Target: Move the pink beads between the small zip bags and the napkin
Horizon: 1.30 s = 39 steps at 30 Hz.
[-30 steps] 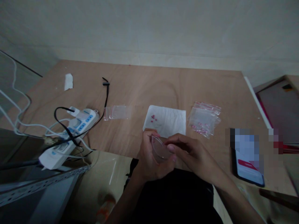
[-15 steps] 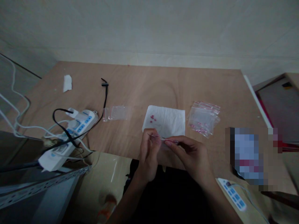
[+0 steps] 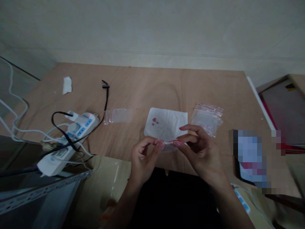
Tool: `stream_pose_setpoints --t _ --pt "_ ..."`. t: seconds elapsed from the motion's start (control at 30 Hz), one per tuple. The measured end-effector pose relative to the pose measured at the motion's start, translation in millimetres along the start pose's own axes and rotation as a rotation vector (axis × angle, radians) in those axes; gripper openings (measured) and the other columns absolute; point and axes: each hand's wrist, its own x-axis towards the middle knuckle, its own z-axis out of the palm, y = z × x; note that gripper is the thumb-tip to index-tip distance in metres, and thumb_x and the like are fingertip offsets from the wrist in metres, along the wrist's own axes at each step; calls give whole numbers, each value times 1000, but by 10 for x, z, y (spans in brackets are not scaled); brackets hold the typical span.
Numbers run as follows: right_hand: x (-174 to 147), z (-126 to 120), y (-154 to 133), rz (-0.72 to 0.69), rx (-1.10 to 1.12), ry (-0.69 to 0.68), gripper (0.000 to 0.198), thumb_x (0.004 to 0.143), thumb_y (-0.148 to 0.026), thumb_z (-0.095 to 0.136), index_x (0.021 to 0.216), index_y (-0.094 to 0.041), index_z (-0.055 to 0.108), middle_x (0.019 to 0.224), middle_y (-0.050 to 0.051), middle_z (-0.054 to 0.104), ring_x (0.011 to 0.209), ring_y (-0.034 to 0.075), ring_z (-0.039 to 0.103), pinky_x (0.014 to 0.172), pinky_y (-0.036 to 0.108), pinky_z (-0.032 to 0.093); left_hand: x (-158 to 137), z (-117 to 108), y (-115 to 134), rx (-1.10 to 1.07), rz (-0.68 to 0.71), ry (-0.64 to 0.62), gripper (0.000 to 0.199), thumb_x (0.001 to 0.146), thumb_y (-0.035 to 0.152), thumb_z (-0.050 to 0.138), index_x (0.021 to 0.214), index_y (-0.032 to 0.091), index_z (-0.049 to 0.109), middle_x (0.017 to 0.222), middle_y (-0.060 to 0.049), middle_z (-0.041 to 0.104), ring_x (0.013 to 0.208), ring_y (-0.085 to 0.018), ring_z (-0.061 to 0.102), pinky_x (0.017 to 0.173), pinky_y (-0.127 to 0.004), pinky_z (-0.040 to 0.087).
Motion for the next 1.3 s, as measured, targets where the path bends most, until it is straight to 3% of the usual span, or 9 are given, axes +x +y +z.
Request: stream_pose_setpoints --t 0.17,0.33,0.43,0.5,0.63,0.77,0.97,1.3 --pt "35 -20 -42 65 12 -49 38 73 -30 77 102 -24 55 69 -3 74 70 18 74 65 27 59 69 -94 22 61 55 -127 15 79 31 72 86 18 71 84 -6 74 79 -18 67 75 -30 54" --pt "20 -38 5 114 40 -96 37 72 -29 78 105 -23 62 78 1 77 75 18 73 69 29 59 120 -112 40 117 56 -114 9 79 28 71 78 18 72 76 -4 74 73 -17 68 70 -27 52" --pt "20 -67 37 86 -20 -73 12 76 -31 73 83 -21 71 74 2 75 70 16 70 63 26 57 128 -106 57 109 48 -108 9 78 27 72 77 18 73 76 -4 75 72 -17 68 69 -26 53" --pt "20 -84 45 60 -76 -55 12 78 -31 71 73 -21 72 72 2 74 67 15 69 63 26 55 127 -104 68 113 33 -123 11 79 29 72 78 18 73 77 -5 75 73 -17 69 69 -26 53" --pt "6 -97 54 9 -170 -6 10 78 -29 70 72 -21 72 69 2 73 67 17 68 63 28 54 128 -122 70 121 13 -157 14 78 30 73 83 18 73 82 -5 75 78 -18 69 73 -28 55" --pt "-7 -103 69 -33 -218 42 10 79 -29 69 73 -21 70 70 2 72 67 17 67 64 29 53 132 -179 59 146 26 -107 12 77 30 73 79 18 73 79 -4 75 75 -17 69 71 -27 54" --pt "-9 -83 60 6 -157 -57 11 79 -33 70 82 -23 72 79 3 74 74 18 67 68 30 53 130 -217 68 171 79 -70 11 78 29 72 76 18 72 73 -3 74 70 -17 68 68 -28 54" --pt "-14 -32 96 -22 -109 -21 5 74 -25 74 70 -23 73 67 1 72 64 16 65 61 28 52 114 -175 114 159 64 -172 12 77 28 72 82 18 72 80 -5 75 76 -18 69 72 -29 55"
